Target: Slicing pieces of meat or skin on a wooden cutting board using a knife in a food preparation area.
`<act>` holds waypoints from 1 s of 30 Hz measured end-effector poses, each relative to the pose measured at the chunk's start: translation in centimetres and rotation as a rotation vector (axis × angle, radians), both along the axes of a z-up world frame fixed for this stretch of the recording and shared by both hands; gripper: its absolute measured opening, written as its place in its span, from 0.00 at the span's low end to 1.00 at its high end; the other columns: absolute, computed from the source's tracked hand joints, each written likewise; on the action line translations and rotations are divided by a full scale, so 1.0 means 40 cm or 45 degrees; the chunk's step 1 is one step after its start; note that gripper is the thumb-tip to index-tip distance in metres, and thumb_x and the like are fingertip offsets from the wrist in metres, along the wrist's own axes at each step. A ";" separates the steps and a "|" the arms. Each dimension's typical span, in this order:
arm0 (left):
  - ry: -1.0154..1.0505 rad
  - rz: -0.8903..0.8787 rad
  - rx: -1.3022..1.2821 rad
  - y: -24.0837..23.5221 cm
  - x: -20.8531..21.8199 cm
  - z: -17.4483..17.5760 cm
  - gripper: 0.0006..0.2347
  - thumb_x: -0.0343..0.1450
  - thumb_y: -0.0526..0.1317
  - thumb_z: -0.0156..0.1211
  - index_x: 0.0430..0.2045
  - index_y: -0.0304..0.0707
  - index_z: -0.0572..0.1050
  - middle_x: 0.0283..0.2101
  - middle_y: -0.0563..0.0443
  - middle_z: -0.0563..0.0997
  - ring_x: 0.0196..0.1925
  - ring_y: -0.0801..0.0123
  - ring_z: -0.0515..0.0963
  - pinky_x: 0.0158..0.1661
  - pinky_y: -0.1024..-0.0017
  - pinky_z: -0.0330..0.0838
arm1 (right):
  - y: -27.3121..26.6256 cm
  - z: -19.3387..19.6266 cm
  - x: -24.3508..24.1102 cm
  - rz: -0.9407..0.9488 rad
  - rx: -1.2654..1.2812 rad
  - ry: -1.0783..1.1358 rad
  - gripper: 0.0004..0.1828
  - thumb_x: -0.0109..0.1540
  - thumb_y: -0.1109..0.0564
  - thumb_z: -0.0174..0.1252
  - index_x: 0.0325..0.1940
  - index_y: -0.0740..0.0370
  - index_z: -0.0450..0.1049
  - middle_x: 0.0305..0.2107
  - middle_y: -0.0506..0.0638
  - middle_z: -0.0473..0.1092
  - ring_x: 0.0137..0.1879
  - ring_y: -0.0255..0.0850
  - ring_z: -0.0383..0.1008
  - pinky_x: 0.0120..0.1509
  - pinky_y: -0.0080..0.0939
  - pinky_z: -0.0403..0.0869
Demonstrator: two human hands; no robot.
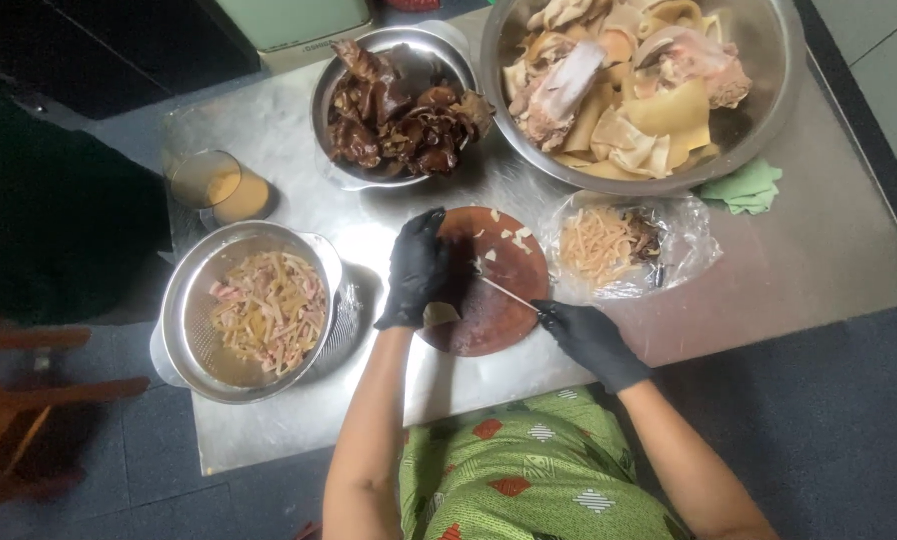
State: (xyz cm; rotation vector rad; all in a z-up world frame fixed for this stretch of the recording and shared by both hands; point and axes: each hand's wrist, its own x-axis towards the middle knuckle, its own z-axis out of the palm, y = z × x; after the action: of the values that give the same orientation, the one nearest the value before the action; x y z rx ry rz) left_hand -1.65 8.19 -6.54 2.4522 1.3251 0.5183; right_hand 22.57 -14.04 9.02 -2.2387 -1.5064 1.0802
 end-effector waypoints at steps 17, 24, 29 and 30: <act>0.169 0.400 -0.700 -0.239 -0.045 0.051 0.12 0.71 0.52 0.57 0.44 0.53 0.74 0.42 0.49 0.79 0.49 0.52 0.84 0.46 0.58 0.80 | 0.086 -0.060 0.077 -0.221 -0.035 0.043 0.18 0.67 0.41 0.52 0.59 0.39 0.77 0.31 0.49 0.80 0.46 0.43 0.82 0.55 0.48 0.76; -0.151 0.132 -0.197 -0.136 0.161 0.279 0.16 0.71 0.44 0.58 0.48 0.36 0.80 0.41 0.36 0.83 0.48 0.41 0.82 0.48 0.48 0.78 | 0.018 -0.143 0.040 -0.742 0.350 0.968 0.17 0.66 0.63 0.52 0.59 0.67 0.72 0.26 0.60 0.72 0.28 0.42 0.74 0.25 0.34 0.74; 0.398 0.133 0.479 -0.030 0.367 0.059 0.09 0.66 0.39 0.58 0.13 0.50 0.73 0.15 0.61 0.71 0.19 0.69 0.78 0.15 0.73 0.69 | -0.021 -0.081 0.029 -0.940 0.377 1.108 0.13 0.66 0.63 0.52 0.52 0.70 0.74 0.19 0.51 0.68 0.25 0.36 0.71 0.24 0.26 0.68; 0.399 0.131 0.481 -0.011 0.364 0.063 0.09 0.66 0.39 0.58 0.13 0.50 0.73 0.15 0.61 0.71 0.19 0.69 0.78 0.15 0.73 0.69 | -0.025 -0.103 0.043 -0.942 0.379 1.110 0.13 0.66 0.63 0.52 0.52 0.70 0.74 0.19 0.51 0.68 0.25 0.36 0.71 0.24 0.26 0.68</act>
State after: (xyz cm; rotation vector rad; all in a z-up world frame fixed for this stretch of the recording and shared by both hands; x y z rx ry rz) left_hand 12.90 7.75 -4.03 2.8771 1.6070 0.4565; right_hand 24.27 -15.03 4.89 -1.5340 -0.3900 1.2044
